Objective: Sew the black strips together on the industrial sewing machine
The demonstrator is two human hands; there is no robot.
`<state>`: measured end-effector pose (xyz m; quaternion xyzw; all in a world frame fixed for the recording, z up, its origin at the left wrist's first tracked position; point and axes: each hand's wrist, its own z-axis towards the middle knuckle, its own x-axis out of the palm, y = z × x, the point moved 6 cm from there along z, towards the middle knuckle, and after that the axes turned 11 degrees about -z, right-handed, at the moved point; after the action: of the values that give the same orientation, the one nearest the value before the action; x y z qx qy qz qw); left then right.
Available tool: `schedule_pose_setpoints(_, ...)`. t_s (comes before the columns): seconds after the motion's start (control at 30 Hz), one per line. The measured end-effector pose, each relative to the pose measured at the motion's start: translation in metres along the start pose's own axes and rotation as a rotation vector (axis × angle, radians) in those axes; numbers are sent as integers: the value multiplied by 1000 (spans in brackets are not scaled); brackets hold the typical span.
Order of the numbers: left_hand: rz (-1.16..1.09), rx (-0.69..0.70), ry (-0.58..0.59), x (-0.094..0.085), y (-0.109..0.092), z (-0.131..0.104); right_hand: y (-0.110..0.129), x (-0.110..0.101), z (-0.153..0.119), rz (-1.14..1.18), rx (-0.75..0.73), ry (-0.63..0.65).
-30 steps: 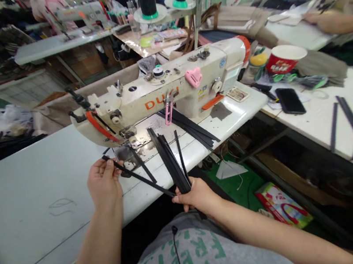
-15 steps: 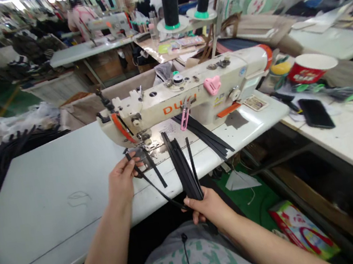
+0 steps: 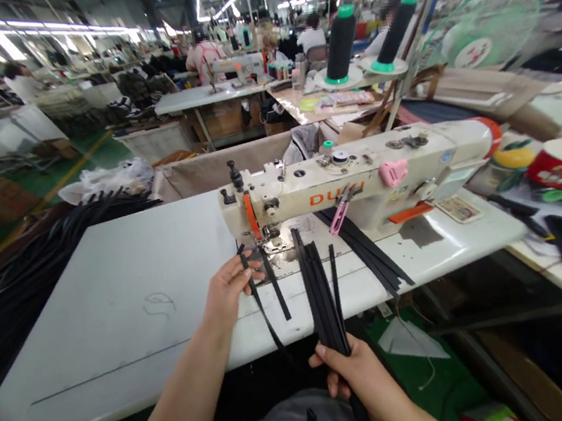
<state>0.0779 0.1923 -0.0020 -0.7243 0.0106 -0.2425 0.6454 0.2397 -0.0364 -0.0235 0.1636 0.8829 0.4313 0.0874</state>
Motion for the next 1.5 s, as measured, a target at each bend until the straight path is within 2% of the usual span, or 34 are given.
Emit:
schedule_pose_setpoints(0.27, -37, -26, 5, 5, -5, -2, 8, 5, -5, 74, 23, 36)
schedule_pose_setpoints(0.43, -80, -39, 71, 8, -4, -5, 9, 8, -5, 121, 13, 69)
schedule_pose_setpoints(0.63, -127, -71, 127, 16, -6, -7, 2, 10, -2, 211, 100, 79)
schedule_pose_setpoints(0.83, -145, -88, 134, 18, -8, -8, 6, 13, -7, 208, 63, 87)
schedule_pose_setpoints(1.07, -189, -91, 154, 17, -6, -7, 7, 15, -5, 214, 69, 145)
schedule_pose_setpoints(1.23, -189, -97, 162, 17, -4, -6, 5, 14, -3, 227, 91, 138)
schedule_pose_setpoints(1.5, -215, -87, 163, 18, -4, -6, 8, 13, 2, 215, 17, 141)
